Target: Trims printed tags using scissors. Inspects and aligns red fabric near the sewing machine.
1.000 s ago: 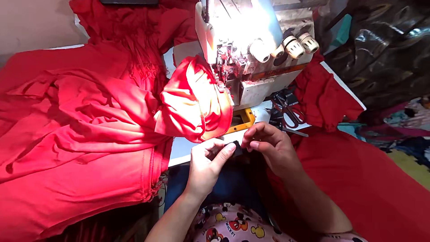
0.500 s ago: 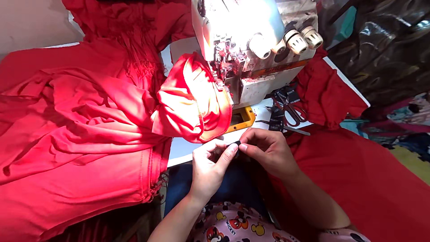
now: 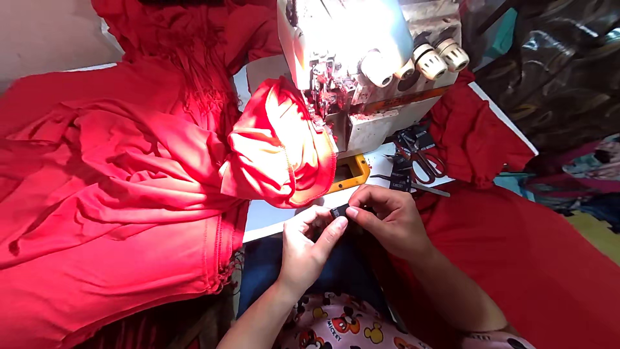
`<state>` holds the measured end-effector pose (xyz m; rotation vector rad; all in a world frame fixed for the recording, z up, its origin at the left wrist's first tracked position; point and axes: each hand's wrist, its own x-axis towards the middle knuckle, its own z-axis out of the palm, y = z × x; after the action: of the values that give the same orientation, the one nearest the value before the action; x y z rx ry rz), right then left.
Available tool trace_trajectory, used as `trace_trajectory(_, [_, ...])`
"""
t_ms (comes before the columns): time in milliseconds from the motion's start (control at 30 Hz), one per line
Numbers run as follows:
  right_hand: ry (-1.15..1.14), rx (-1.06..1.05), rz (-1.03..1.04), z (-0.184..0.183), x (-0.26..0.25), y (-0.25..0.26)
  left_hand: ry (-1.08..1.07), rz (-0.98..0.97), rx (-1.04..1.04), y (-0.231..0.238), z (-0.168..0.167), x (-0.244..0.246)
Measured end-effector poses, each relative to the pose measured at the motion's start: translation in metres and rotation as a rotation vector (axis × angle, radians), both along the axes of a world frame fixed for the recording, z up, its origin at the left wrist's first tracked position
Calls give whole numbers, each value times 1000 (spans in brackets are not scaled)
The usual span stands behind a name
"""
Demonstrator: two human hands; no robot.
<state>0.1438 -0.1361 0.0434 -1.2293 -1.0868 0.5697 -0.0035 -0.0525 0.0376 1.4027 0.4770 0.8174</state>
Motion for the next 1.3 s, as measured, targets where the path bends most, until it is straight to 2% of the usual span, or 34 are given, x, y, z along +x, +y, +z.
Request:
trace_trajectory(67, [-40,0,0,-1,1,0,4,7,-1,-1,0,-1])
trace_trajectory(167, [-219,13,8,2,8,1,28,14,73,1,2,-3])
trace_trajectory(333, [-606,-2,98,20,26,1,84,5,401,6,5,-6])
trace_trajectory(433, [-710,0,164,31,31,0,108,14,625,10,7,-6])
trace_trajectory(533, [-731,27,170,35,34,-2,137,52,955,18,14,-4])
trace_trajectory(633, [-716,106,41,38,40,0,361,236,1467,33,18,8])
trace_trajectory(700, [-717,166,-94,42,48,4,546,164,1633,48,17,14])
trace_trajectory(733, [-735,203,-177,43,52,8,562,104,1674,55,19,15])
trace_trajectory(800, [-811,274,-330,44,59,22,536,-3,1709,58,38,6])
trace_trajectory(867, [-907,324,-435,39,61,36,476,-66,1653,48,69,-10])
trace_trajectory(933, [-1007,357,-486,31,58,50,469,-48,1550,41,94,-22])
trace_trajectory(1033, [-1069,384,-496,18,48,66,560,86,1544,44,119,-24])
trace_trajectory(1133, [-1028,336,-477,13,40,70,543,68,1459,42,125,-18])
trace_trajectory(1300, [-952,166,-441,11,29,64,454,-75,1379,38,117,-7])
